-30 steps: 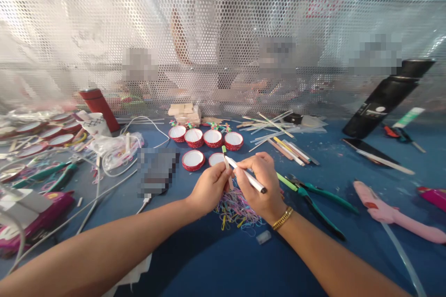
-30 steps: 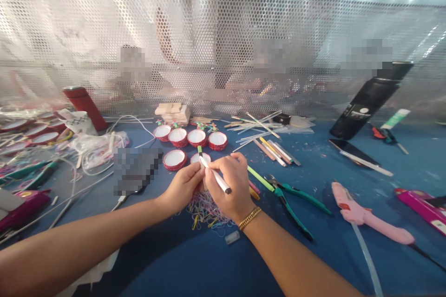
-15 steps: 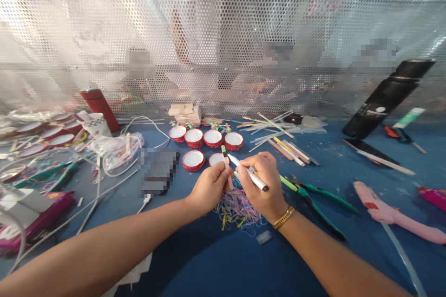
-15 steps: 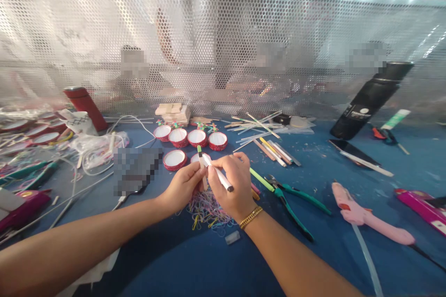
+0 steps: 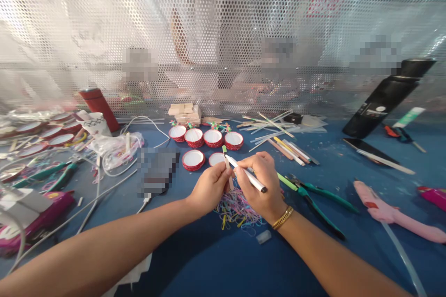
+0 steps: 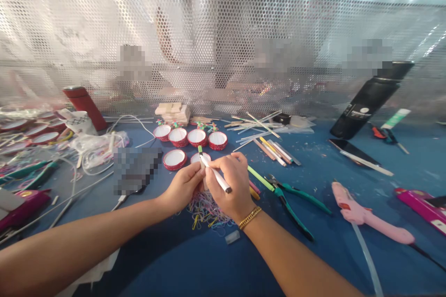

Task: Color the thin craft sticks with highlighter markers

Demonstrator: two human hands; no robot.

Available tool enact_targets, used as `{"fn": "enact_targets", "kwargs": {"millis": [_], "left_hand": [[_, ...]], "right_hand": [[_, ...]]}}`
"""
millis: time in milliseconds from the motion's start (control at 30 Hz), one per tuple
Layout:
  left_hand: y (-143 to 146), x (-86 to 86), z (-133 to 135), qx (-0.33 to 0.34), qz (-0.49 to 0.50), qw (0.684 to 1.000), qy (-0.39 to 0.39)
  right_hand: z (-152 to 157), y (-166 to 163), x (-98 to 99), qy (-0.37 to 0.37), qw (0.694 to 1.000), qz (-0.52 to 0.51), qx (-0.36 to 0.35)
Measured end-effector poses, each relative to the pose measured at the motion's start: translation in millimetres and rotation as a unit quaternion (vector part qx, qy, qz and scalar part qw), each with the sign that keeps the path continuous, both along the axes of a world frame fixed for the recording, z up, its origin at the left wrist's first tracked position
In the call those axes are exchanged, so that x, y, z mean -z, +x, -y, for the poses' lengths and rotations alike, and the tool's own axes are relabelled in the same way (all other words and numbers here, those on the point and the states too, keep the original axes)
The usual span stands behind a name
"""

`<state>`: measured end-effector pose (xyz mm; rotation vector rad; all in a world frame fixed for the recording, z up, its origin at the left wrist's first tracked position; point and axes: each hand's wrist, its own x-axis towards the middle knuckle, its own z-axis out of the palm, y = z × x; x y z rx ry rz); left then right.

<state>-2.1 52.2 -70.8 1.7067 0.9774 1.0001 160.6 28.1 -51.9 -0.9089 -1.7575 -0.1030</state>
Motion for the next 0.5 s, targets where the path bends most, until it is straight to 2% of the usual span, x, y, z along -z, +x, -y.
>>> {"fn": "enact_targets", "kwargs": {"millis": [500], "left_hand": [[0.9,-2.0,1.5,-0.007,-0.003,1.0,-0.01]], "right_hand": [[0.3,-0.6,-0.2,0.01,1.0,-0.011,0.025]]}}
